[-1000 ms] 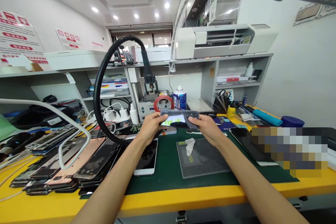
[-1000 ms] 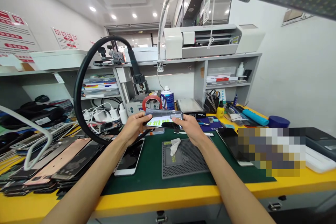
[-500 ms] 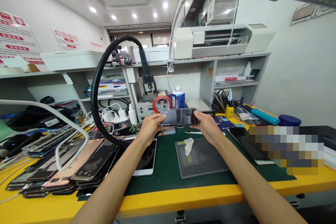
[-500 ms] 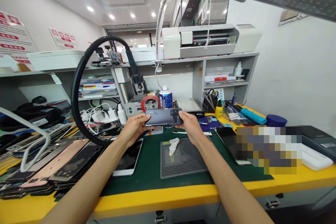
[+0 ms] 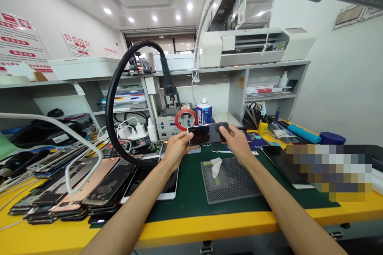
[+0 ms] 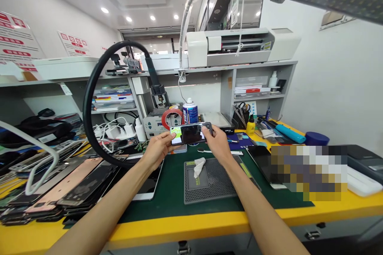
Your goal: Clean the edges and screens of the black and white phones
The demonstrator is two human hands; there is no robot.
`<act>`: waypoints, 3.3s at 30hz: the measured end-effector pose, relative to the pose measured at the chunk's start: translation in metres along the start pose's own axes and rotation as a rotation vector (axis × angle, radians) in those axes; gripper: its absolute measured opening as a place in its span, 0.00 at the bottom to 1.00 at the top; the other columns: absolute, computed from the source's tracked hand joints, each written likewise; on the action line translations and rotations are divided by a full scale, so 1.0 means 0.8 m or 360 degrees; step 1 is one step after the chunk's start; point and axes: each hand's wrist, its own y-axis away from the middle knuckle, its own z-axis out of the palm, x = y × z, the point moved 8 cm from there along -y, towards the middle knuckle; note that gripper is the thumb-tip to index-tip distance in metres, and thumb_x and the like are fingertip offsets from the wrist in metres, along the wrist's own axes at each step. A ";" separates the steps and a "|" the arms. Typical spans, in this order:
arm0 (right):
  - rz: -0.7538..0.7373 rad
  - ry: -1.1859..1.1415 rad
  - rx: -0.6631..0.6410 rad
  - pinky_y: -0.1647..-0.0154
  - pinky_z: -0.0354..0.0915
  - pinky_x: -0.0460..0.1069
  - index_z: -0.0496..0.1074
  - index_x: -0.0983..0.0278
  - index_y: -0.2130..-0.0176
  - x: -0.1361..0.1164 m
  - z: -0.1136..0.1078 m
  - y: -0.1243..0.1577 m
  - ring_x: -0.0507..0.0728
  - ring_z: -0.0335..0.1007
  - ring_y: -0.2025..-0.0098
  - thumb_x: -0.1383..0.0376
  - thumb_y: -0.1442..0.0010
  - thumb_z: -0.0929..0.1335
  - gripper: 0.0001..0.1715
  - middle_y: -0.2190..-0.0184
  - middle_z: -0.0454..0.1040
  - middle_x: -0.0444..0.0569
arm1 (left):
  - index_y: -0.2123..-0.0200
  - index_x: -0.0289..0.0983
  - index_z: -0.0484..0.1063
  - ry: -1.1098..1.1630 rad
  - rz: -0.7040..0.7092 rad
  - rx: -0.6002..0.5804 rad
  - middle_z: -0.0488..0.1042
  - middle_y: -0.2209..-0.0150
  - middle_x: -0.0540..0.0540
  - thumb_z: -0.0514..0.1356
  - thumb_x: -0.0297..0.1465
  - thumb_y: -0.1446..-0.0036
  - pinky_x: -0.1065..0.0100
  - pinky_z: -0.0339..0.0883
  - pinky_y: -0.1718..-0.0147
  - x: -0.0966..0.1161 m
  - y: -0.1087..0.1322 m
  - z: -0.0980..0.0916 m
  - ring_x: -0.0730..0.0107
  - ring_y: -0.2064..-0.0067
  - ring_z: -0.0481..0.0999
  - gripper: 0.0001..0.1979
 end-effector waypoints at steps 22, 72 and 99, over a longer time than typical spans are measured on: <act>0.0053 -0.0249 -0.0085 0.66 0.71 0.49 0.73 0.60 0.52 -0.003 0.008 0.005 0.61 0.73 0.56 0.50 0.46 0.73 0.26 0.57 0.78 0.49 | 0.77 0.38 0.65 -0.0234 0.0012 0.0185 0.70 0.76 0.50 0.71 0.44 0.56 0.61 0.73 0.70 -0.007 0.007 0.000 0.64 0.71 0.75 0.21; 0.0474 -0.0631 0.0173 0.78 0.68 0.48 0.72 0.63 0.69 0.032 -0.007 0.001 0.54 0.69 0.75 0.57 0.54 0.76 0.17 0.72 0.75 0.45 | 0.63 0.35 0.63 0.0016 -0.0343 -0.0489 0.76 0.67 0.42 0.63 0.28 0.40 0.52 0.76 0.55 -0.006 0.014 0.030 0.52 0.60 0.83 0.10; 0.0120 -0.0362 0.0030 0.74 0.70 0.50 0.74 0.62 0.63 -0.005 0.011 0.015 0.60 0.73 0.67 0.49 0.52 0.76 0.23 0.68 0.77 0.48 | 0.46 0.38 0.63 -0.0931 0.0243 -0.0034 0.75 0.53 0.39 0.69 0.39 0.49 0.65 0.70 0.66 0.002 0.012 0.003 0.56 0.58 0.77 0.30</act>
